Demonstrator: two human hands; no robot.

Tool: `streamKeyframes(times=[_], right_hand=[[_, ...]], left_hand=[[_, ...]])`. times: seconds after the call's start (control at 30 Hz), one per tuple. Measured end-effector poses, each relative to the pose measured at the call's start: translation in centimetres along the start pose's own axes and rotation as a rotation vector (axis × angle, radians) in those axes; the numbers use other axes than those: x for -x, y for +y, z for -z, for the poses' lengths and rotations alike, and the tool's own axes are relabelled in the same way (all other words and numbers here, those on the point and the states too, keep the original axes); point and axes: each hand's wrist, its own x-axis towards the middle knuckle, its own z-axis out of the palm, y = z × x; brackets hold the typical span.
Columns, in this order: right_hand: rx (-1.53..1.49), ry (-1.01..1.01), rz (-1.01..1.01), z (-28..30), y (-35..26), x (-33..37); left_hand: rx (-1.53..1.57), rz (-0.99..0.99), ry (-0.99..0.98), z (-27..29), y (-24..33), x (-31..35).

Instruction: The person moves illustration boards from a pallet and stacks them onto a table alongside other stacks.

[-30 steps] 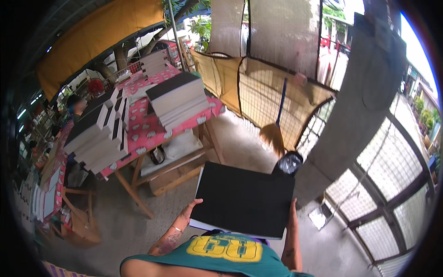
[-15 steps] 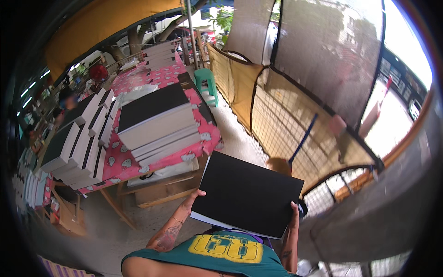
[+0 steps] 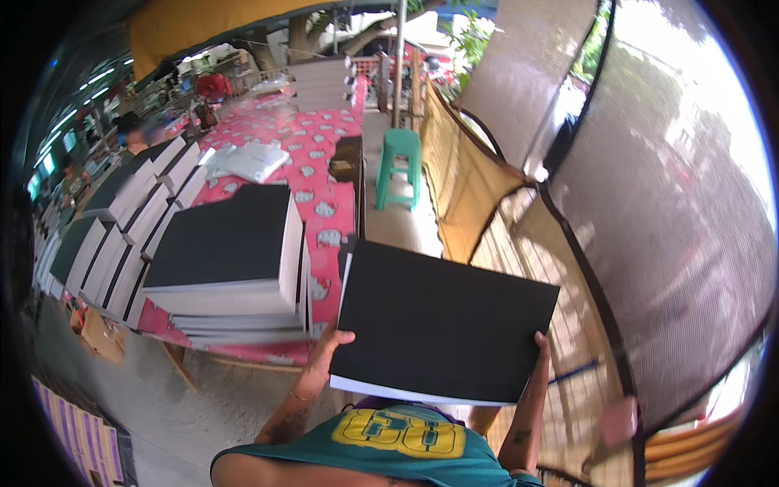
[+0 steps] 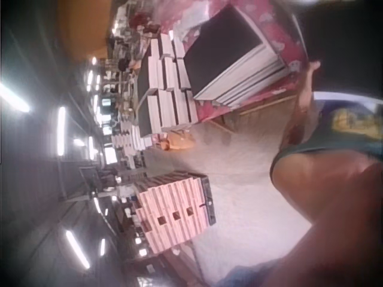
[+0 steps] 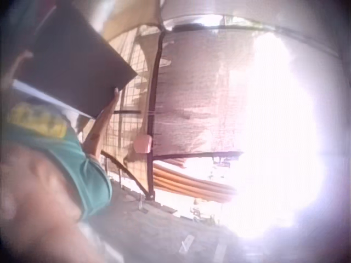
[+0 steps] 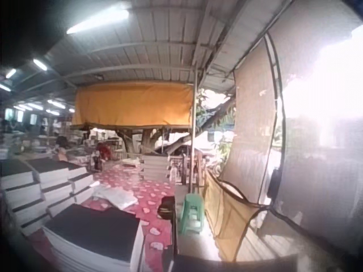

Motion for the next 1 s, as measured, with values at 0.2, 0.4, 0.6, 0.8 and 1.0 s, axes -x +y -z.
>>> streamKeyframes(times=[0.2, 0.4, 0.6, 0.8, 1.0], right_hand=[[0.146, -0.154, -0.151, -2.9, 0.3, -22.4], [0.176, -0.367, -0.264, -13.3, 0.5, -37.4], [0.170, -0.751, -0.431, -26.6, 4.9, -54.3], [0.312, -0.904, -0.392, -42.7, 9.3, -63.1], [0.089, -1.528, -0.557, -60.5, 15.7, -66.8]], left_hand=[[0.064, 0.039, 0.214, -0.1, 0.4, -12.9], [0.120, -0.036, 0.381, 1.4, 0.6, -23.2], [0.046, -0.225, 0.675, 2.0, 4.4, -30.9], [0.155, -0.406, 0.912, 2.8, 6.2, -36.8], [0.117, -0.761, 1.323, 8.2, 5.9, -40.9]])
